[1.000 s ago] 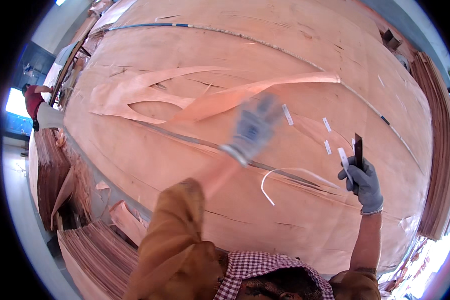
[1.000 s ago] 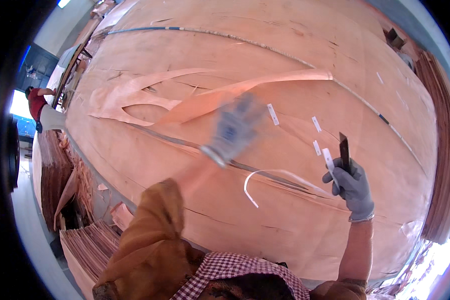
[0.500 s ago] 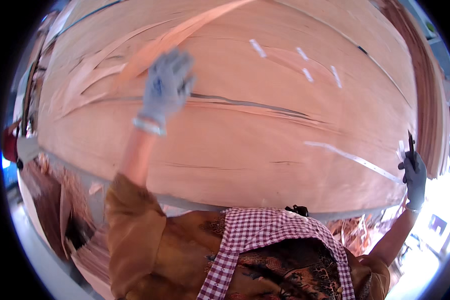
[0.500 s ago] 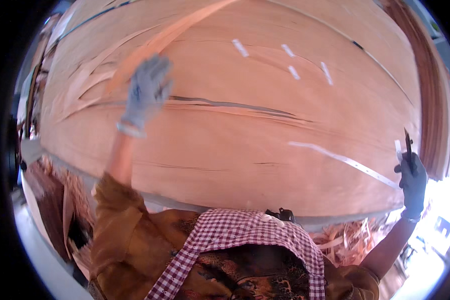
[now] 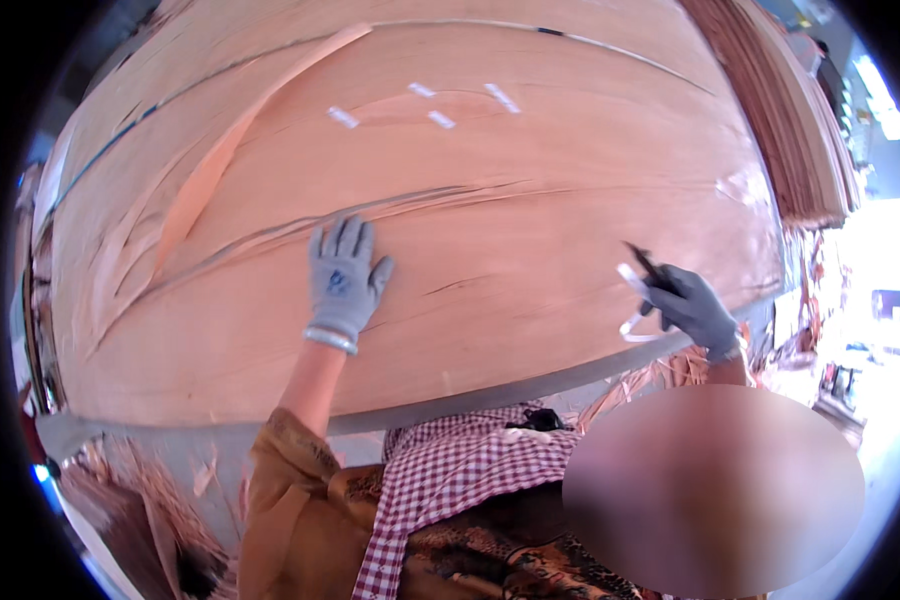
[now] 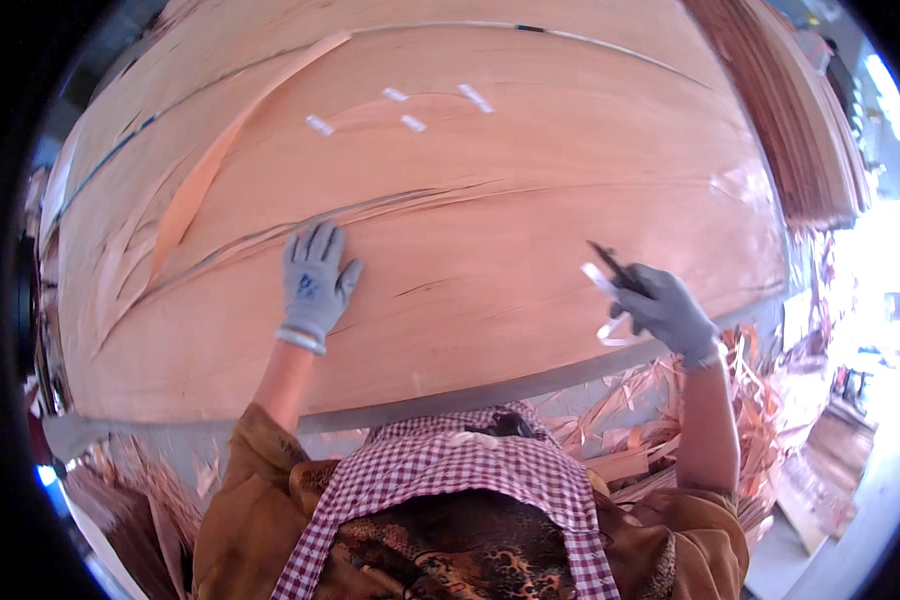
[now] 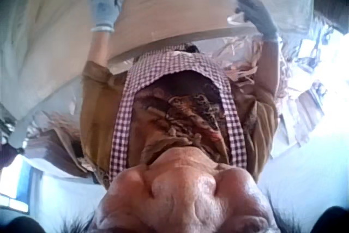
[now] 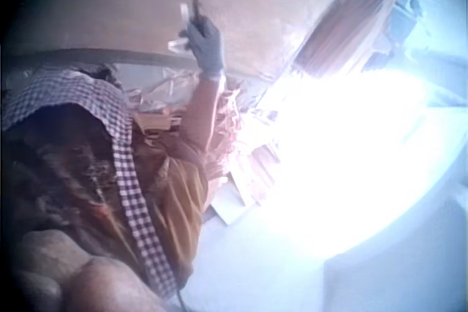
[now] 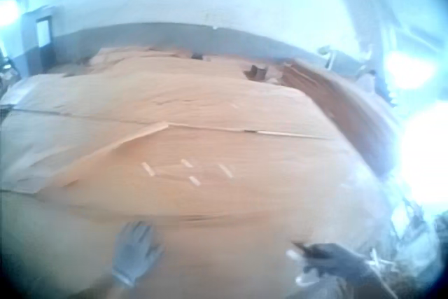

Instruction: The person cuts thin strips of wood veneer using a utility knife while wearing gloves and an apron.

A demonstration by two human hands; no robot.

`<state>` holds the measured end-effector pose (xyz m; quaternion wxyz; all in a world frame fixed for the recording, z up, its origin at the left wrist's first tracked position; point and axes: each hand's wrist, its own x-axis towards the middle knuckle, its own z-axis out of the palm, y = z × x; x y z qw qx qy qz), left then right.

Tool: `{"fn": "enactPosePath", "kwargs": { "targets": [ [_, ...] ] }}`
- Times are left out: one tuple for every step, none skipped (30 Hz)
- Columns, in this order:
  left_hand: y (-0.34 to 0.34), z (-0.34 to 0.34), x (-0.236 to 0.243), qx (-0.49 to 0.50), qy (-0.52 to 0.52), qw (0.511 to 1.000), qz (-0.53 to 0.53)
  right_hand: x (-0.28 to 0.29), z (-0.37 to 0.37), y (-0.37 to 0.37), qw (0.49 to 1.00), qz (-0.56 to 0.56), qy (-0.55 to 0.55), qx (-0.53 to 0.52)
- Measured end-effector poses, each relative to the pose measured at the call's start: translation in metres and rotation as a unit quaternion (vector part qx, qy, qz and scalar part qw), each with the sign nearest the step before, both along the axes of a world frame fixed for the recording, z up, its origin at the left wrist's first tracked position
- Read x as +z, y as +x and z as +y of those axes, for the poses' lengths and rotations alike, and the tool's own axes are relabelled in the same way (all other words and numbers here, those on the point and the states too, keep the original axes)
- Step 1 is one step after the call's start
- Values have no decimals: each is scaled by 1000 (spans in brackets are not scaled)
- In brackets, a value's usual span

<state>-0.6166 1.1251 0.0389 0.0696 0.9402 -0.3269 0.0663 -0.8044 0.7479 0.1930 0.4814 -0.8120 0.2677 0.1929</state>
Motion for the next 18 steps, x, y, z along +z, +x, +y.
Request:
{"fn": "enactPosePath", "kwargs": {
  "targets": [
    [-5, -13, -1, -26, -25, 999, -6, -15, -8, -4, 1000, -10, 9, -11],
    [-11, -23, -2, -48, -44, 998, -10, -27, -11, -1, 1000, -10, 13, -18],
    [-16, -34, -5, -68, -65, 996, -11, -39, -17, -1, 998, -26, 34, -42],
    [-19, -51, -6, -91, -64, 994, -5, -50, -23, 1, 996, -43, 56, -62],
    [-23, -70, -2, -111, -58, 992, -1, -60, -28, 5, 992, -62, 83, -78],
    [-25, -89, 2, -130, -52, 990, 3, -70, -35, 11, 990, -82, 80, -82],
    [-25, -108, -1, -142, -58, 988, -2, -81, -41, 19, 988, -101, 79, -88],
    [-24, -126, -4, -152, -62, 986, -7, -89, -45, 29, 985, -120, 80, -91],
    [-22, -140, -7, -160, -67, 985, -13, -95, -47, 40, 984, -126, 83, -94],
    [-21, -154, -11, -154, -46, 987, -11, -101, -49, 52, 983, -131, 85, -98],
    [-20, -163, -13, -149, -24, 989, -8, -105, -47, 63, 981, -136, 90, -103],
    [-18, -167, -15, -143, -1, 990, -6, -108, -44, 74, 981, -137, 97, -101],
    [-18, -171, -18, -134, -5, 991, -6, -109, -42, 83, 980, -136, 103, -102],
    [-18, -172, -18, -124, -9, 992, -8, -111, -39, 90, 979, -136, 108, -103],
    [-18, -174, -18, -116, -13, 993, -9, -116, -38, 94, 979, -130, 119, -100],
    [-18, -178, -16, -122, -13, 992, -6, -119, -42, 98, 979, -126, 126, -96],
    [-18, -182, -14, -130, -13, 991, -3, -122, -45, 98, 979, -123, 133, -94],
    [-19, -186, -12, -140, -14, 990, 0, -124, -49, 95, 985, -110, 103, -82]
  ]
}}
